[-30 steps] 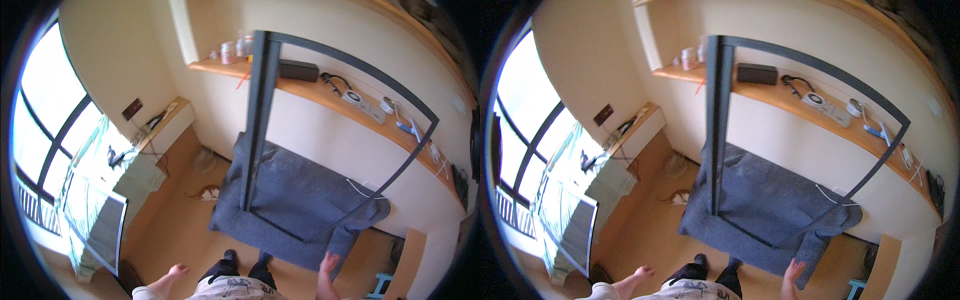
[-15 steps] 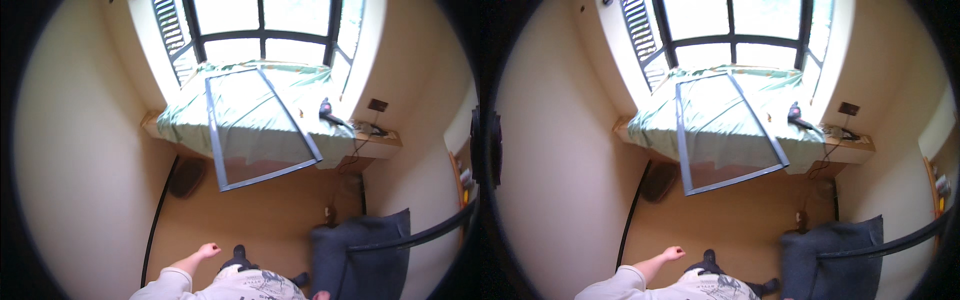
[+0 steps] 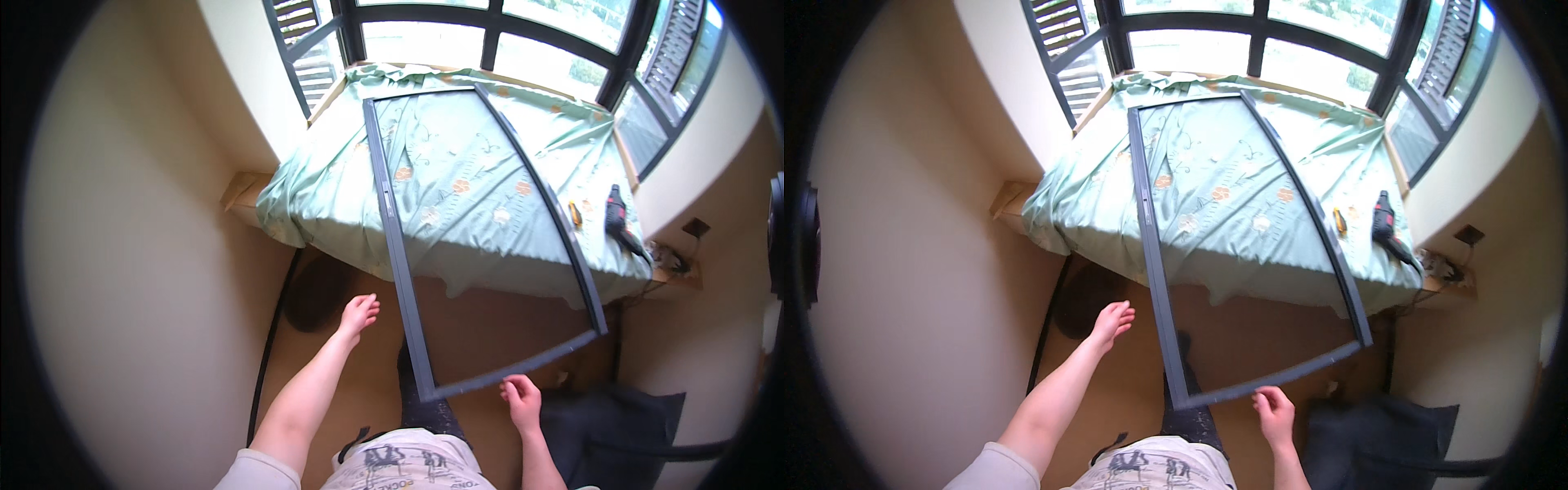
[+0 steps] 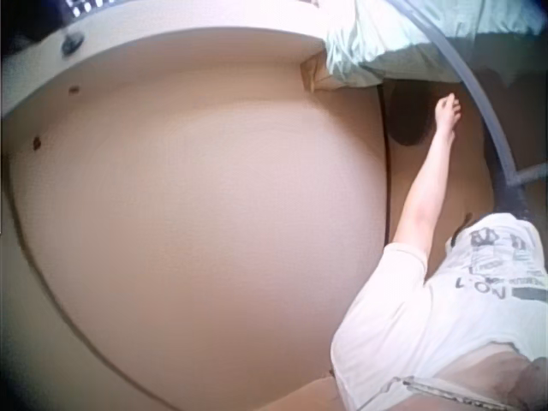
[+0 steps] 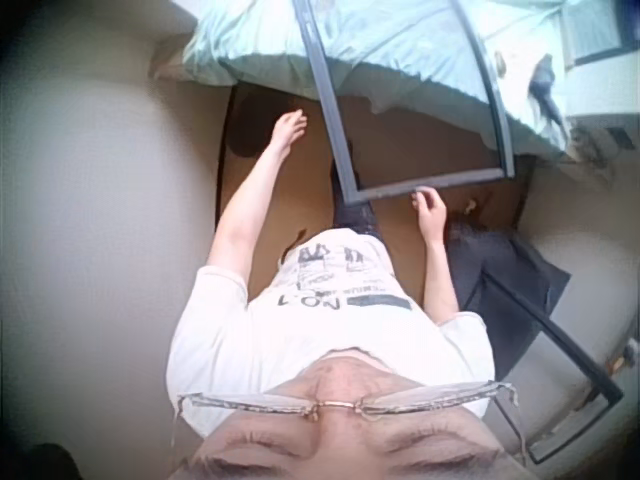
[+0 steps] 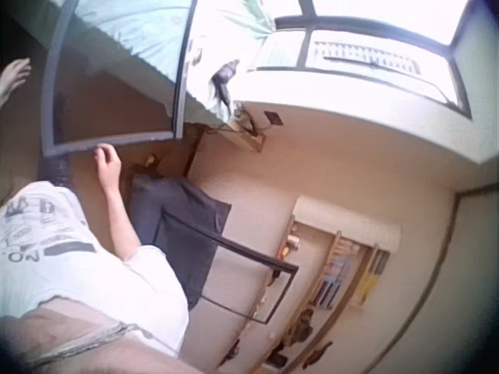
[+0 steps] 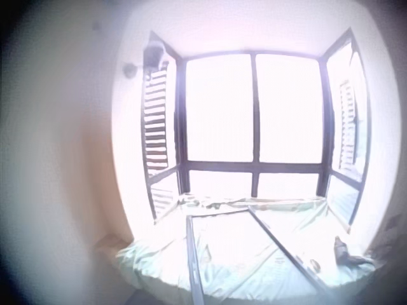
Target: The person assembles a window screen frame by aligning the metal frame pieces and using a screwdriver to secure the corners with screws.
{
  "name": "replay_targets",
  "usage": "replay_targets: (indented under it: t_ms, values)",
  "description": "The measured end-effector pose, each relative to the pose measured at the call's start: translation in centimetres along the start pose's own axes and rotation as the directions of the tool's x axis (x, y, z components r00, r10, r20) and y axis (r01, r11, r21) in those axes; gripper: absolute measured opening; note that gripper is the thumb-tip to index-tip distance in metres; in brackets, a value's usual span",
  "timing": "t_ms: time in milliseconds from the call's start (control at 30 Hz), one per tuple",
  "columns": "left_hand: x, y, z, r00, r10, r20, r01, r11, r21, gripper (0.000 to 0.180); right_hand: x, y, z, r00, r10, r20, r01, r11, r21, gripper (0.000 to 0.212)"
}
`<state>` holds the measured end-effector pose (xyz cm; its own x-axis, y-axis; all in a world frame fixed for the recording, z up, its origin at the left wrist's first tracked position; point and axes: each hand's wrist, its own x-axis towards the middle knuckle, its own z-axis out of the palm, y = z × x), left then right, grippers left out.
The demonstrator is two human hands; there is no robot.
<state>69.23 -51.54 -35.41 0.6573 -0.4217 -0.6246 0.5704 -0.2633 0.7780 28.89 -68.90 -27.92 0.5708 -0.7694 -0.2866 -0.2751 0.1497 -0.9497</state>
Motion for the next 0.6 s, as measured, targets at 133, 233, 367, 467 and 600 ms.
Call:
replay_targets:
  t_ms: [133, 233, 367, 467, 600]
  values:
    - [8.3, 8.2, 0.5, 1.0, -0.019, 0.018, 0.021, 0.993, -0.118, 0.039, 14.8, -7.1, 15.9, 0.901, -0.307, 0.308, 0.37, 0.913, -0.174, 0.013]
    - [14.3, 11.0, 3.4, 0.989, -0.12, 0.086, 0.14, 0.945, -0.295, 0.038, 25.1, -9.9, 23.7, 0.815, -0.454, 0.359, 0.529, 0.836, -0.143, 0.014]
    - [16.4, 8.4, 8.7, 0.984, -0.024, -0.176, -0.025, 0.964, -0.266, 0.038, 34.2, -9.9, 28.5, 0.808, -0.457, 0.372, 0.561, 0.79, -0.247, 0.017]
    - [13.0, 7.6, 9.2, 0.984, -0.062, -0.167, -0.005, 0.926, -0.377, 0.029, 37.0, -8.6, 30.7, 0.818, -0.426, 0.386, 0.558, 0.75, -0.355, 0.02]
    - [10.9, 6.8, 9.0, 0.992, -0.123, -0.035, 0.095, 0.893, -0.441, 0.034, 37.9, -8.1, 32.2, 0.833, -0.389, 0.392, 0.536, 0.74, -0.405, 0.027]
